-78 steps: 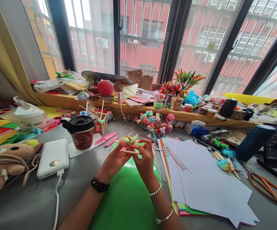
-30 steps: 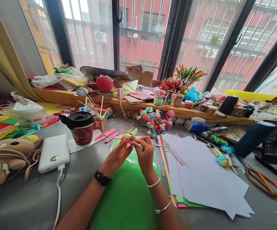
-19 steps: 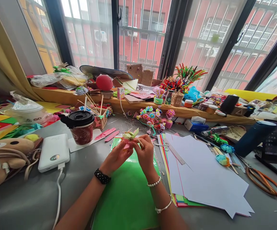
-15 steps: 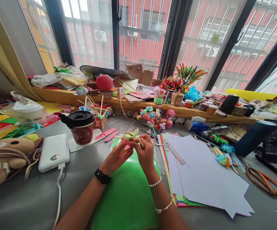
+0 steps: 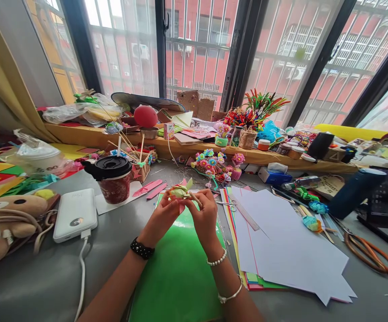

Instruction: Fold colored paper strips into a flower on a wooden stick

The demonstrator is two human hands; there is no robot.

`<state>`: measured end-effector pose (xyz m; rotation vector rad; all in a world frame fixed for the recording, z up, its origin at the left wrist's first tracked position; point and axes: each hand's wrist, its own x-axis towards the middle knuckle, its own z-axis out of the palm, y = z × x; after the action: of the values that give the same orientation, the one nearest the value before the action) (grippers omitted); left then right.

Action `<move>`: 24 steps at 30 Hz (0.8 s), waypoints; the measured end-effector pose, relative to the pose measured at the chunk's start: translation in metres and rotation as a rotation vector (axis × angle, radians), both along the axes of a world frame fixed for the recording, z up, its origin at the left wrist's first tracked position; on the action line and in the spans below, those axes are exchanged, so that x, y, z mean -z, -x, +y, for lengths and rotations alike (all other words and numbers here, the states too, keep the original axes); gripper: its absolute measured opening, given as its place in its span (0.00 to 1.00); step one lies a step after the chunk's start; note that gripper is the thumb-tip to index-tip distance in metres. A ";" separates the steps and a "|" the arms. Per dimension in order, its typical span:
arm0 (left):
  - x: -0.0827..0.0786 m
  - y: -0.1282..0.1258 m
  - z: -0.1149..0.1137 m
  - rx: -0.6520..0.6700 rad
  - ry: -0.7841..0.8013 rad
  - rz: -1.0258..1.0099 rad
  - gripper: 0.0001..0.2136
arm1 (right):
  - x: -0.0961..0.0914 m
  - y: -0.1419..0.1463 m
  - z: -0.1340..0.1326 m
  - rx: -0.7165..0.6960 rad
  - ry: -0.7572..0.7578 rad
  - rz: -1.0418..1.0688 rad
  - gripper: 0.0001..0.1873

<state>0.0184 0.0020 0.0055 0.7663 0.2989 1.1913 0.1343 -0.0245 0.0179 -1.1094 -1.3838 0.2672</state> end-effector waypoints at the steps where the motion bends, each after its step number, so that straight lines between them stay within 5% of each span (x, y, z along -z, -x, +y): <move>1: -0.001 0.000 0.000 -0.034 -0.029 0.008 0.19 | 0.000 0.000 0.000 0.009 0.009 0.002 0.07; 15: -0.009 0.004 -0.004 -0.418 -0.291 0.163 0.17 | -0.008 -0.010 0.001 -0.198 0.088 -0.054 0.08; 24: -0.011 0.005 -0.005 -0.334 -0.299 0.151 0.19 | -0.006 -0.016 0.004 -0.200 0.055 -0.119 0.07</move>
<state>0.0132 -0.0033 0.0167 1.0998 0.3896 1.5169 0.1502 -0.0200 0.0239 -1.0463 -1.6047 0.3906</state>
